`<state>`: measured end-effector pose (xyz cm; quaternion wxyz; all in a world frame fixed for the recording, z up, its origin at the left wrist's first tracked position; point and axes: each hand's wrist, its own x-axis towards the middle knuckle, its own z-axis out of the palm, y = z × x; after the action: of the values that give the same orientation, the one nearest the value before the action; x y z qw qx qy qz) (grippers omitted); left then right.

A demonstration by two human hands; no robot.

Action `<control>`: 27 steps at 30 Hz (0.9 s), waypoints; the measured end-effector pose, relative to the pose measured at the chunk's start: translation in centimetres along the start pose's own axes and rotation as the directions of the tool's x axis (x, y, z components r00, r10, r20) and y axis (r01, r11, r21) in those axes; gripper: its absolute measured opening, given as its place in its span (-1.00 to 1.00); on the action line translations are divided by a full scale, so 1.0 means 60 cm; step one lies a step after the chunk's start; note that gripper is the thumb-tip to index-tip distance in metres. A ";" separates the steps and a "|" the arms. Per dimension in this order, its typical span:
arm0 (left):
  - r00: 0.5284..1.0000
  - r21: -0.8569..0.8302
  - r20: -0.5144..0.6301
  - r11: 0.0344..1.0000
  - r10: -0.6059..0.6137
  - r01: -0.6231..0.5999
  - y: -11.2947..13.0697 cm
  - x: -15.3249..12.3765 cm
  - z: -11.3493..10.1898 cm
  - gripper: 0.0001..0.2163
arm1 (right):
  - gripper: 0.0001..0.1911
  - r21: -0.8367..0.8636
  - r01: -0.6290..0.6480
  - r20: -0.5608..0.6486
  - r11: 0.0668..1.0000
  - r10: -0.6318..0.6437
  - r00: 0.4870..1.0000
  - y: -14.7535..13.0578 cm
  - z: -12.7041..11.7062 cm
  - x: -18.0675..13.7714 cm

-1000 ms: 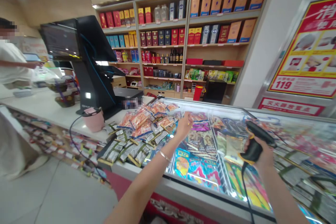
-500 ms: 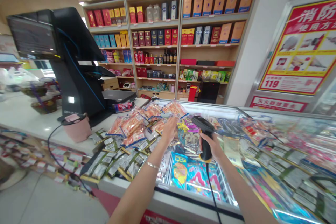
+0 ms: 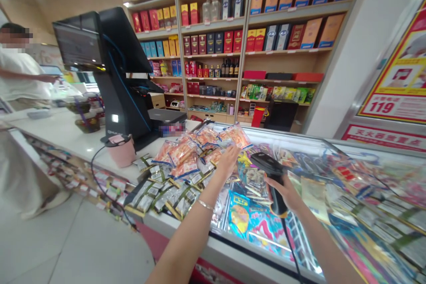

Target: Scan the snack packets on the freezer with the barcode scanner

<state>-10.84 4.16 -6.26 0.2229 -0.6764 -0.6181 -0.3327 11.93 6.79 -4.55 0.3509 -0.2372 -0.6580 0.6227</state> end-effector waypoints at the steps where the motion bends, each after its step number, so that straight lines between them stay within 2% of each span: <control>1: 1.000 -0.004 -0.006 1.000 0.003 -0.003 -0.001 -0.001 0.002 -0.69 | -0.66 0.008 0.003 0.000 1.000 -0.003 1.000 -0.001 0.000 0.000; 8: 1.000 0.035 -0.011 0.999 0.029 -0.029 0.002 -0.001 0.003 -0.78 | -0.69 0.014 0.037 0.021 0.999 -0.037 0.999 -0.018 -0.001 -0.004; 17: 0.992 0.031 -0.076 0.995 0.097 -0.095 0.001 0.002 -0.006 -0.79 | -0.70 0.018 0.028 -0.002 0.999 -0.028 1.000 -0.018 -0.007 -0.005; 27: 0.997 0.007 -0.051 0.998 0.064 -0.064 0.004 -0.002 -0.005 -0.79 | -0.69 0.099 -0.012 0.000 0.995 0.012 1.000 -0.019 -0.005 -0.004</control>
<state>-10.69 3.83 -6.10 0.2510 -0.6866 -0.5912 -0.3408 12.47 6.66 -3.49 0.3587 -0.2237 -0.6246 0.6567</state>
